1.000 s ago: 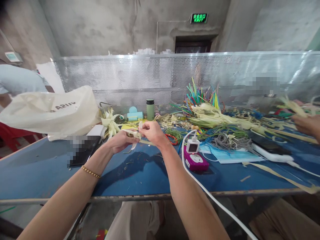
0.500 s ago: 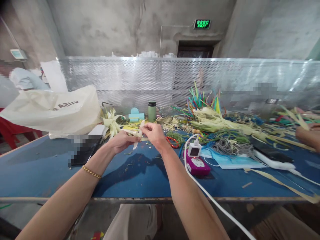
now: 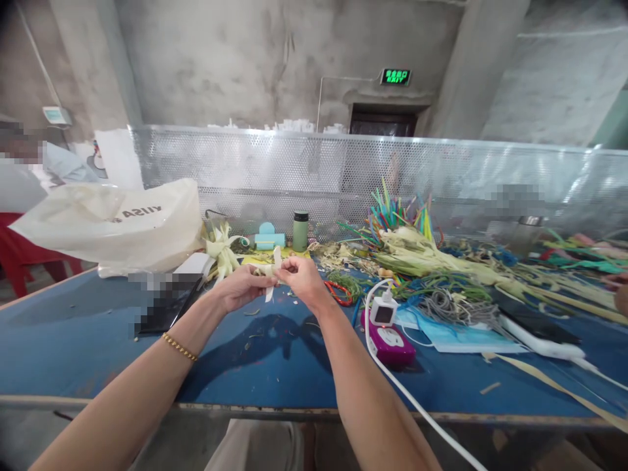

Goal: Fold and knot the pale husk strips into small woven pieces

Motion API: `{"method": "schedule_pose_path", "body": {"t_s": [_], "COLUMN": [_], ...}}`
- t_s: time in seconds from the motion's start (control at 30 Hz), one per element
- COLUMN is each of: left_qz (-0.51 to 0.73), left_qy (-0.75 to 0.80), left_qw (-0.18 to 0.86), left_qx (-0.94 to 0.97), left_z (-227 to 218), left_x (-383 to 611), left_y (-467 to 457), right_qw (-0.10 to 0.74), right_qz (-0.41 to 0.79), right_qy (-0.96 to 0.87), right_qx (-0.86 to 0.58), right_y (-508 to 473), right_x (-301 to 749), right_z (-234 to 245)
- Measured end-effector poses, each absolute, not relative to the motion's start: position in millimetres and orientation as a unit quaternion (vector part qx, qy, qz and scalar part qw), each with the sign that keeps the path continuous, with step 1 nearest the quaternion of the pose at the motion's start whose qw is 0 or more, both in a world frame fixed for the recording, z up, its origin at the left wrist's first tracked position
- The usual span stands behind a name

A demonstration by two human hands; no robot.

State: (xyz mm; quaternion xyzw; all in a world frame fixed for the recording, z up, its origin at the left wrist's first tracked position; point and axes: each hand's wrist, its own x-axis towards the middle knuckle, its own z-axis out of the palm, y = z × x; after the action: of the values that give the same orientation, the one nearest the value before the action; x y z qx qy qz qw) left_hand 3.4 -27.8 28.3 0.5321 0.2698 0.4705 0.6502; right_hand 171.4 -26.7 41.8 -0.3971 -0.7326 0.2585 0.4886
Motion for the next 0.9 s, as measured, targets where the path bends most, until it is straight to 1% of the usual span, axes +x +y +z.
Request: {"method": "schedule_pose_path", "body": {"t_s": [0.17,0.3,0.5,0.7,0.8,0.83,0.9], "left_qz": [0.475,0.510,0.518,0.515,0.523,0.534,0.570], "left_qy": [0.243,0.258,0.266,0.274,0.272,0.274,0.281], "left_qw": [0.666,0.638,0.609,0.611,0.627,0.627,0.615], "left_qx": [0.521,0.517,0.539,0.535,0.509,0.496,0.468], "left_z": [30.0,29.4,32.9,33.6,32.6,32.0,30.8], "left_x": [3.1,4.6,5.0,5.0,5.3,5.2,4.7], "left_y": [-28.8,-28.8,-31.0,-33.3,-30.4,-28.5,-24.0], "right_qw": [0.495,0.490,0.480,0.508,0.523,0.530,0.547], "right_qz": [0.261,0.274,0.309,0.331,0.313,0.294,0.218], "right_qy": [-0.721,-0.719,-0.706,-0.677,-0.680,-0.682,-0.686], "right_qx": [-0.409,-0.410,-0.419,-0.416,-0.408,-0.410,-0.427], "right_y": [-25.1,-24.5,-25.5,-27.1,-28.0,-28.4,-29.6], "right_x": [173.8,174.7,176.6,174.6,174.7,175.0,175.9], "right_z": [40.9,41.6,43.6,43.6,45.2,46.3,49.0]}}
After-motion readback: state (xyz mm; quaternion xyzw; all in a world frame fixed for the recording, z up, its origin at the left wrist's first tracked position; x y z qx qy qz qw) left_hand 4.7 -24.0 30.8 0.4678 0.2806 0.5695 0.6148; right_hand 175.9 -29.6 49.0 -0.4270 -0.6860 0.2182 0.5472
